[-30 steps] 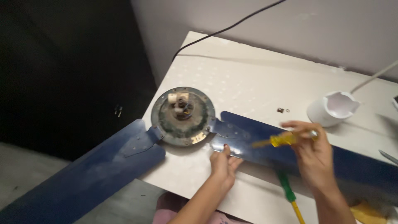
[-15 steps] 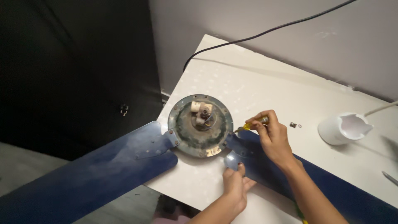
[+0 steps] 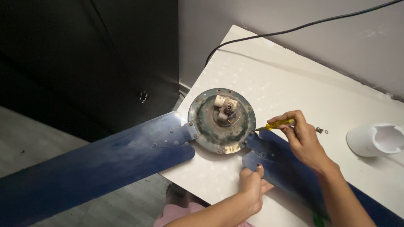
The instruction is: The person attaches a ceiling fan blade to the motor housing using a screwdriver and screws. They then wipe the blade with a cloth and reattach it to the motor.
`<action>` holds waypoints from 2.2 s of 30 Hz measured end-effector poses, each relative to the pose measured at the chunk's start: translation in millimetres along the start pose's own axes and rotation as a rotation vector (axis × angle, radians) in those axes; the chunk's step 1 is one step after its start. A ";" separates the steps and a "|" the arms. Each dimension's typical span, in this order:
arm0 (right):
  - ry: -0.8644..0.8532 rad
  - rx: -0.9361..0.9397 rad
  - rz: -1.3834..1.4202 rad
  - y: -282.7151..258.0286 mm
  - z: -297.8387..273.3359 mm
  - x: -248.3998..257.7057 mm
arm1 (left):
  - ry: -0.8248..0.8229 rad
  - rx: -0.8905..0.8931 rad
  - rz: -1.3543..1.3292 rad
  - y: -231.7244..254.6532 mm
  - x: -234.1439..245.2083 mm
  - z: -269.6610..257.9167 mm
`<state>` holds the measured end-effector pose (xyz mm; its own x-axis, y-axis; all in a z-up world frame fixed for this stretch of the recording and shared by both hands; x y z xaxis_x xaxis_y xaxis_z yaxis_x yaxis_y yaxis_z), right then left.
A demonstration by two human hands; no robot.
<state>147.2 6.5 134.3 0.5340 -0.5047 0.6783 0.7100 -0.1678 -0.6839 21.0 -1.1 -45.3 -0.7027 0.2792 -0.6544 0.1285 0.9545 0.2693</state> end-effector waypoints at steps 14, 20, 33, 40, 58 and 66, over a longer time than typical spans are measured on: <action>-0.032 0.011 0.013 -3.1 0.5 3.2 | 0.018 0.031 -0.004 0.0 -1.4 2.2; -0.117 0.041 -0.001 -5.7 15.8 4.6 | 0.002 0.040 -0.015 3.0 -4.0 -2.8; -0.440 0.056 -0.005 -18.9 46.7 1.4 | 0.000 0.064 -0.001 2.6 -2.1 -2.0; -0.381 0.106 0.114 -25.5 43.6 -8.4 | 0.001 0.072 -0.007 -3.1 -0.4 6.1; -0.275 -0.075 0.721 11.2 31.4 -56.8 | 0.020 0.051 -0.026 -5.9 4.4 14.9; -0.022 0.019 0.850 24.9 37.6 -75.3 | -0.029 0.031 -0.039 0.8 -0.4 3.3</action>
<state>141.9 72.1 76.3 0.8981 -0.4358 -0.0591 0.0705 0.2754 -0.9587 23.7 -0.1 -47.1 -0.6871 0.2440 -0.6844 0.1235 0.9674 0.2210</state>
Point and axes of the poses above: each hand's wrist, its own z-axis towards the middle knuckle, its own x-axis out of the back of the hand, y = z × x, the point moved 5 cm from there along z, towards the middle knuckle, and after that the axes turned 7 degrees about x, right-handed, at the moved point
